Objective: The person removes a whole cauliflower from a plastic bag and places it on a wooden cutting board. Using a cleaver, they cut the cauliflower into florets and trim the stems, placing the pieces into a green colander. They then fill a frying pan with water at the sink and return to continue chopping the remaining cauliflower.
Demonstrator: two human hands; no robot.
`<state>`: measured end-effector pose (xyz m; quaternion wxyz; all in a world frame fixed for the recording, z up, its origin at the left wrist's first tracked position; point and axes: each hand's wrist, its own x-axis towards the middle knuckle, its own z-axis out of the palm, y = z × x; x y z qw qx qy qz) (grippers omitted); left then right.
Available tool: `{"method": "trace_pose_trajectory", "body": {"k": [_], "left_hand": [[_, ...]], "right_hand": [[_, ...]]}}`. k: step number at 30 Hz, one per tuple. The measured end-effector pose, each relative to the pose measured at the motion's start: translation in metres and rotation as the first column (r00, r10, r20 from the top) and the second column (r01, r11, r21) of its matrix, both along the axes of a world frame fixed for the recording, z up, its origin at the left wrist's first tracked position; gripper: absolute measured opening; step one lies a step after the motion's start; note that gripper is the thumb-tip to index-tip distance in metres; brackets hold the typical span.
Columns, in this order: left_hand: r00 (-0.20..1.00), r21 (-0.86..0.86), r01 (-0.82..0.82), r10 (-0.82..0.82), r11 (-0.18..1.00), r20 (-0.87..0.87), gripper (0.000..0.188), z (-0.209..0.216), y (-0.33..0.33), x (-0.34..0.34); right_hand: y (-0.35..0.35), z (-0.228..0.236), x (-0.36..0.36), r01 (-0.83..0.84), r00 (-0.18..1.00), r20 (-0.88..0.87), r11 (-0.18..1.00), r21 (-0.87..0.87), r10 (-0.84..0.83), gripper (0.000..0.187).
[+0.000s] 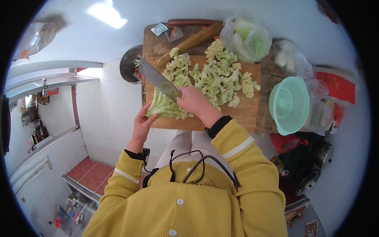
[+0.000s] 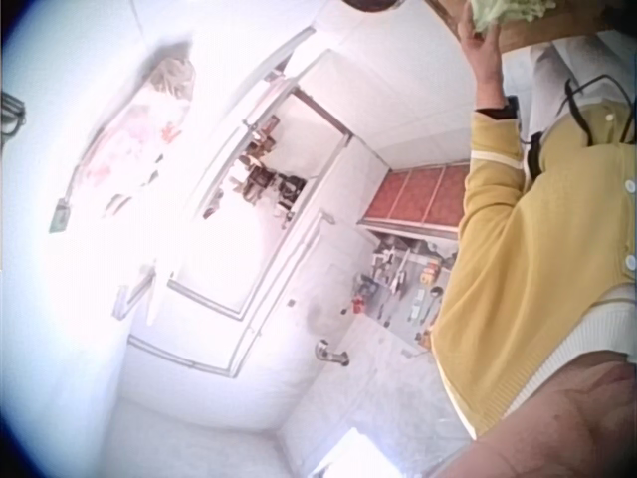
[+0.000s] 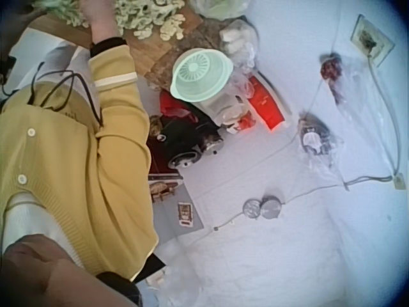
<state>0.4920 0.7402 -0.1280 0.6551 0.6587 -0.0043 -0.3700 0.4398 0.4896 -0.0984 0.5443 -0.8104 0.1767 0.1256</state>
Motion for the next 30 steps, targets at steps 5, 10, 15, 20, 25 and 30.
{"method": "trace_pose_trajectory", "body": {"k": [5, 10, 15, 20, 25, 30], "left_hand": [[0.975, 0.045, 0.109, -0.115, 0.993, 0.19, 0.054, -0.003, -0.003, -0.004], [0.906, 0.139, 0.237, -0.271, 0.961, 0.326, 0.053, -0.001, -0.007, -0.005], [0.996, -0.009, 0.042, -0.041, 0.999, 0.081, 0.053, -0.003, -0.01, 0.001], [0.995, 0.006, 0.086, -0.087, 0.996, 0.054, 0.054, 0.0, -0.013, 0.001], [0.997, -0.031, 0.011, -0.013, 0.999, -0.081, 0.051, 0.004, -0.007, 0.002], [0.91, -0.085, -0.297, 0.255, 0.951, -0.327, 0.047, 0.001, -0.001, 0.005]], "right_hand": [[-0.015, 0.011, 0.006, -0.105, 0.974, -0.195, 0.992, 0.068, 0.116, 0.026], [-0.002, -0.01, 0.005, -0.193, 0.98, -0.074, 0.97, -0.149, 0.183, 0.022], [0.012, -0.032, -0.014, -0.077, 0.996, -0.065, 0.978, -0.192, 0.065, 0.019], [0.026, -0.042, -0.019, -0.015, 0.999, -0.048, 0.978, -0.206, 0.005, 0.018], [0.03, -0.048, -0.021, 0.094, 0.994, 0.078, 0.973, -0.21, -0.079, 0.022], [0.035, -0.036, -0.029, 0.265, 0.964, 0.019, 0.954, -0.142, -0.265, 0.026]]}}
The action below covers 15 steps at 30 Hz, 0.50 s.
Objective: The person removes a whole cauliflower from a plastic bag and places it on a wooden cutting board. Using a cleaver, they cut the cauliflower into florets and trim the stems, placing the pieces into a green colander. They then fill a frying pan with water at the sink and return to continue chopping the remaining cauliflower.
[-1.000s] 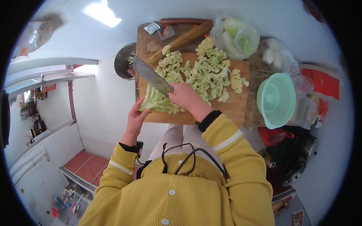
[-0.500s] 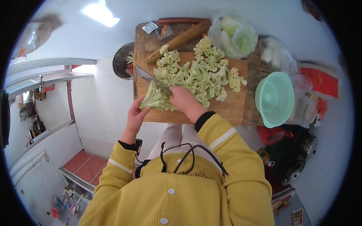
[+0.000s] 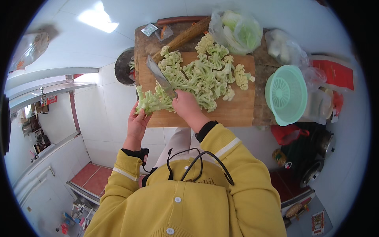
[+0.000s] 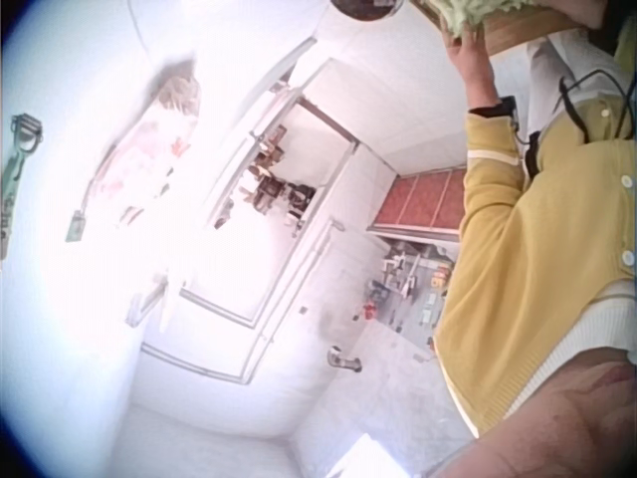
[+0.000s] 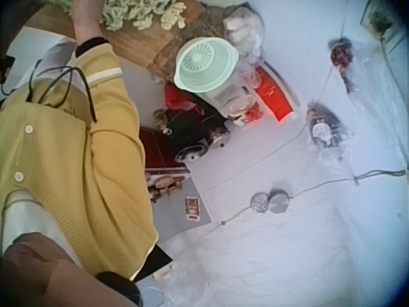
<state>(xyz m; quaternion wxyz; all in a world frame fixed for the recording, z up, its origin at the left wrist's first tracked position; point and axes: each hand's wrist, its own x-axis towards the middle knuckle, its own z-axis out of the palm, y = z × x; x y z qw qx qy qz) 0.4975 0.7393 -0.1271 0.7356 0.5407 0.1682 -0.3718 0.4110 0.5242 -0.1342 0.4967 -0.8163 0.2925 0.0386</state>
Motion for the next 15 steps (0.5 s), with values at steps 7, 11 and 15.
{"method": "trace_pose_trajectory", "body": {"k": [7, 11, 15], "left_hand": [[0.975, -0.047, -0.176, 0.168, 0.983, -0.143, 0.042, -0.005, -0.003, 0.002], [0.955, -0.041, -0.209, 0.195, 0.977, -0.226, 0.038, -0.011, -0.003, 0.006], [0.914, 0.044, -0.274, 0.274, 0.961, -0.298, 0.037, -0.02, -0.006, 0.002]], "right_hand": [[0.024, 0.019, -0.015, 0.048, 0.997, -0.07, 0.987, 0.15, -0.038, 0.026], [0.042, 0.016, -0.015, 0.046, 0.997, -0.066, 0.993, 0.104, -0.039, 0.028], [0.048, 0.018, -0.02, 0.036, 0.997, -0.077, 0.996, 0.082, -0.029, 0.03]]}}
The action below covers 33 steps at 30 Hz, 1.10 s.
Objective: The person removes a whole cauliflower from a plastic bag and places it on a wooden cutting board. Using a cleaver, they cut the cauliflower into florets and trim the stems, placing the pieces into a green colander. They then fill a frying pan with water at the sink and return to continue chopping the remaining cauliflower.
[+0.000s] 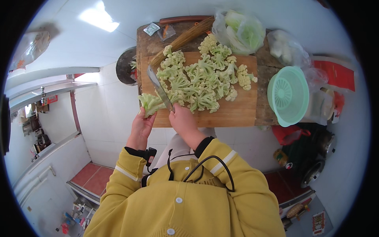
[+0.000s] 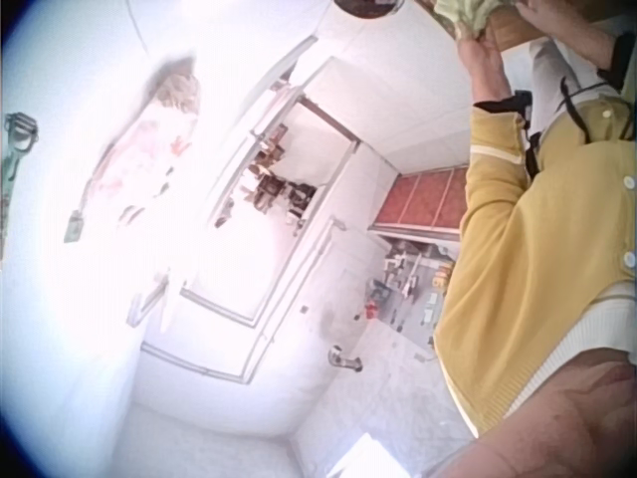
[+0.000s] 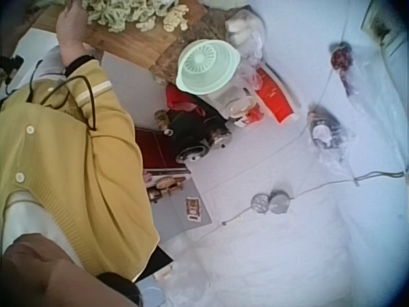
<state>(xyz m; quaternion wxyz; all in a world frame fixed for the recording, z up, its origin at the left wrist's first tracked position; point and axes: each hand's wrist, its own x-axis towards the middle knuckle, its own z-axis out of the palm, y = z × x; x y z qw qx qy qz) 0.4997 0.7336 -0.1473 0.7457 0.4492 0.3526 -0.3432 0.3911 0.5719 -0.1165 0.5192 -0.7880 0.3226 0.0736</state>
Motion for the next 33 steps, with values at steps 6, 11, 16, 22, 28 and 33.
{"method": "trace_pose_trajectory", "body": {"k": [6, 11, 16, 22, 28, 33], "left_hand": [[0.995, 0.047, -0.077, 0.08, 0.996, -0.066, 0.036, -0.01, -0.001, 0.002], [0.986, 0.054, -0.136, 0.141, 0.989, -0.093, 0.036, -0.015, 0.001, 0.003], [0.993, 0.013, -0.062, 0.063, 0.998, -0.098, 0.037, -0.017, -0.003, -0.006], [0.987, -0.078, -0.121, 0.112, 0.99, -0.119, 0.039, -0.014, 0.011, -0.005], [0.99, -0.224, -0.127, 0.109, 0.966, -0.091, 0.04, 0.002, 0.051, 0.031], [0.978, -0.183, -0.208, 0.198, 0.961, -0.068, 0.041, -0.002, 0.087, 0.059]], "right_hand": [[0.011, 0.002, -0.006, 0.006, 0.999, -0.054, 1.0, 0.024, -0.005, 0.031], [0.023, -0.016, 0.009, -0.017, 1.0, 0.003, 0.998, -0.061, 0.017, 0.024], [0.034, -0.042, 0.022, -0.035, 0.998, -0.05, 0.977, -0.209, 0.025, 0.013], [0.027, -0.058, 0.014, -0.129, 0.989, -0.104, 0.959, -0.251, 0.106, 0.017], [0.015, -0.041, 0.027, -0.107, 0.992, -0.081, 0.979, -0.172, 0.094, 0.019], [0.005, -0.016, 0.012, -0.037, 0.999, 0.016, 0.998, -0.049, 0.038, 0.026]]}}
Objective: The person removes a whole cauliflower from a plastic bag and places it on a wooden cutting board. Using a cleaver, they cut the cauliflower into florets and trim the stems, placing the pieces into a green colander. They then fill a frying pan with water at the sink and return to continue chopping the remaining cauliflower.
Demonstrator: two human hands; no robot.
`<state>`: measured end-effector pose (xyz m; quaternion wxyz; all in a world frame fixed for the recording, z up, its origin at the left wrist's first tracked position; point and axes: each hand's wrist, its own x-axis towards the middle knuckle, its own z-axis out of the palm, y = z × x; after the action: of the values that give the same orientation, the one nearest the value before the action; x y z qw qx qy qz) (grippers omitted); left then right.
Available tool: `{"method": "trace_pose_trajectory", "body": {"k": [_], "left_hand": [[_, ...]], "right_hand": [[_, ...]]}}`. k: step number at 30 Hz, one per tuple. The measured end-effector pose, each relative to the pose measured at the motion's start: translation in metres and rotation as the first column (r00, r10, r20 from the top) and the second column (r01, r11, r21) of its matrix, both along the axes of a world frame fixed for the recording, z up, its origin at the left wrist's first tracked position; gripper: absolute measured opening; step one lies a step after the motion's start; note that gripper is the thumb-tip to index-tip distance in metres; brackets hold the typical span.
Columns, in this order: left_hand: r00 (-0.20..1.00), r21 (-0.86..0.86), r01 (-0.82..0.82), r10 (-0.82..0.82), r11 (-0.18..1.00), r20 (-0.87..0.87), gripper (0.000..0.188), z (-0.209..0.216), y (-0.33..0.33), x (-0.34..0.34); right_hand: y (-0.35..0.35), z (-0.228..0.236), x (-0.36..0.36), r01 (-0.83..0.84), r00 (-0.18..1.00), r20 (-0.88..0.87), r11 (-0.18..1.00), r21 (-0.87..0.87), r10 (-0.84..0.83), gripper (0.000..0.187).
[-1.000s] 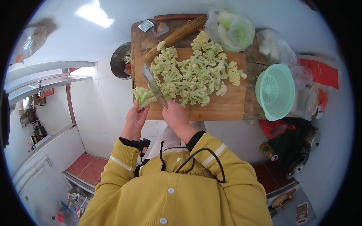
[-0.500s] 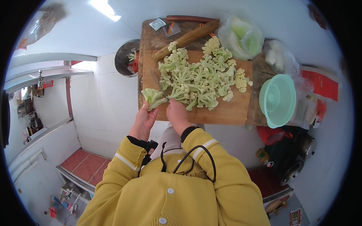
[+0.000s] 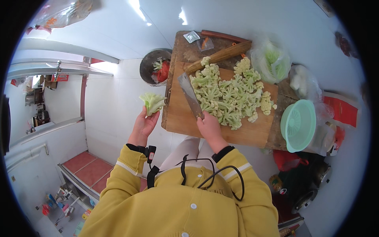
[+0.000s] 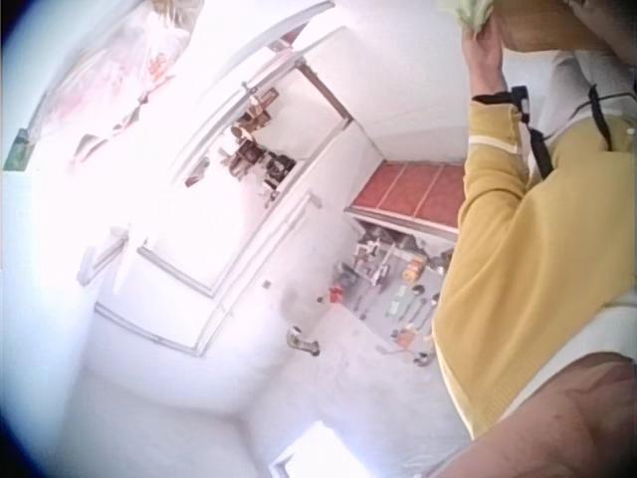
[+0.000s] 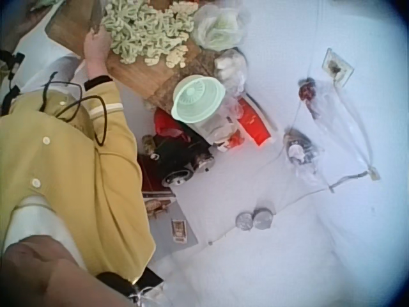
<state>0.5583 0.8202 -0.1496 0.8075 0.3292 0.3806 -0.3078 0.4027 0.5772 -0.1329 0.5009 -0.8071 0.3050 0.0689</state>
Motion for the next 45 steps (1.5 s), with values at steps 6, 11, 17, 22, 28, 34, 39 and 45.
{"method": "trace_pose_trajectory", "body": {"k": [6, 11, 17, 22, 28, 34, 39, 45], "left_hand": [[0.982, 0.178, -0.186, 0.186, 0.966, 0.018, 0.046, -0.022, 0.005, 0.068], [0.997, 0.191, -0.077, 0.073, 0.979, 0.028, 0.092, -0.016, -0.005, 0.121], [0.973, 0.237, 0.223, -0.229, 0.945, -0.004, 0.054, -0.04, 0.002, 0.055], [0.862, 0.302, 0.493, -0.506, 0.816, -0.039, 0.029, -0.042, -0.005, 0.001], [0.464, 0.494, 0.733, -0.875, 0.468, 0.139, 0.039, -0.024, -0.034, -0.006], [0.193, 0.734, 0.636, -0.97, 0.239, 0.148, 0.05, -0.013, -0.065, -0.022], [0.076, 0.72, 0.691, -0.997, 0.062, 0.013, 0.048, -0.014, -0.097, -0.048], [-0.252, 0.609, 0.786, -0.955, -0.107, 0.157, 0.028, 0.005, -0.14, -0.074]], "right_hand": [[-0.008, 0.022, -0.027, 0.13, 0.991, 0.035, 0.991, 0.042, -0.131, 0.033], [-0.018, 0.053, -0.048, 0.302, 0.951, -0.034, 0.903, 0.305, -0.306, 0.024], [-0.024, 0.071, -0.057, 0.413, 0.901, -0.025, 0.836, 0.361, -0.434, 0.022], [-0.027, 0.074, -0.061, 0.447, 0.883, 0.012, 0.847, 0.288, -0.47, 0.023], [-0.038, 0.083, -0.074, 0.456, 0.878, 0.088, 0.877, 0.151, -0.471, 0.024], [-0.058, 0.082, -0.1, 0.564, 0.813, 0.223, 0.823, -0.07, -0.538, 0.023], [-0.072, 0.082, -0.131, 0.627, 0.774, 0.258, 0.758, -0.18, -0.578, 0.022], [-0.088, 0.079, -0.184, 0.794, 0.607, 0.255, 0.583, -0.171, -0.752, 0.023]]}}
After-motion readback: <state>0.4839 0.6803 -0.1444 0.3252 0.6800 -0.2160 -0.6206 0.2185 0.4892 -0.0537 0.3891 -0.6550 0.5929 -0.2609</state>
